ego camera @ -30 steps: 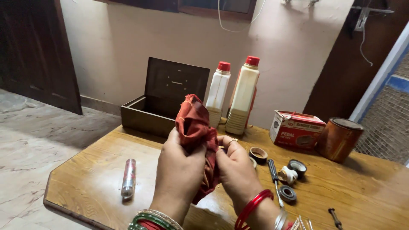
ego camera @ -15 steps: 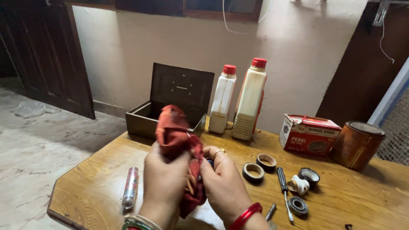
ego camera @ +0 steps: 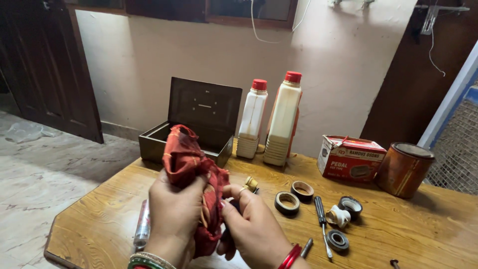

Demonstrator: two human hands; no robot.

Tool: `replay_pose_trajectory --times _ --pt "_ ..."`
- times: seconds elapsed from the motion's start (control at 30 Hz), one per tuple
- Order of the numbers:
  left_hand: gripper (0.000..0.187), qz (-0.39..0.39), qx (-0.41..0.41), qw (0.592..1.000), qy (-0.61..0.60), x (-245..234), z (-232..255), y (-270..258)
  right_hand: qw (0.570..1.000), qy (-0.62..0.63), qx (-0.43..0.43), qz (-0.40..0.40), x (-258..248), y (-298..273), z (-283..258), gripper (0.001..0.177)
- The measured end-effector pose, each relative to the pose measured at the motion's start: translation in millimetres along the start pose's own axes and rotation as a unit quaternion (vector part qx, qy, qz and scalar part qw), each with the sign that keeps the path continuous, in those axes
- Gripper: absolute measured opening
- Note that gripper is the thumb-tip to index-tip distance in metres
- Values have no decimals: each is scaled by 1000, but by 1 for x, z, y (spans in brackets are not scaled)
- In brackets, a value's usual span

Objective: The person wipes several small mechanical parts with a red cloth on a wooden table. They handle items such as a screwdriver, scissors, a wrench, and small metal rings one at a time, wiping each and placing them back on the table.

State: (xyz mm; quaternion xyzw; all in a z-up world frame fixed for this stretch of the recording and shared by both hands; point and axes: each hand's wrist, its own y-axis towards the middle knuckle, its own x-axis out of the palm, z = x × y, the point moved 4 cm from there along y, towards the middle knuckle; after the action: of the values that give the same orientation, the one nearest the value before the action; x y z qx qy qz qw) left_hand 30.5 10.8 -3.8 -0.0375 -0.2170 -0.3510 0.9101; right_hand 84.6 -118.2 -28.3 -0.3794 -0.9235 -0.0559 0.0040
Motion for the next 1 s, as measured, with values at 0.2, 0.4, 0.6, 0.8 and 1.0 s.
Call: replay_pose_trajectory --times 0.2,0.4,0.6,0.8,1.0 --pt "25 -57 123 987 88 12 -15 -2 999 28 22 4 -16 -3 -2 31" --pt "30 72 24 996 -47 -17 6 14 993 68 88 -35 -18 -6 8 22" --pt "22 6 -49 999 -19 -5 15 1 966 170 91 172 -46 -9 -7 23" --pt "25 -205 34 978 26 44 -12 -26 930 341 4 136 -33 5 9 21" --pt "24 -219 16 972 86 43 -3 -27 912 382 7 148 -29 4 14 20"
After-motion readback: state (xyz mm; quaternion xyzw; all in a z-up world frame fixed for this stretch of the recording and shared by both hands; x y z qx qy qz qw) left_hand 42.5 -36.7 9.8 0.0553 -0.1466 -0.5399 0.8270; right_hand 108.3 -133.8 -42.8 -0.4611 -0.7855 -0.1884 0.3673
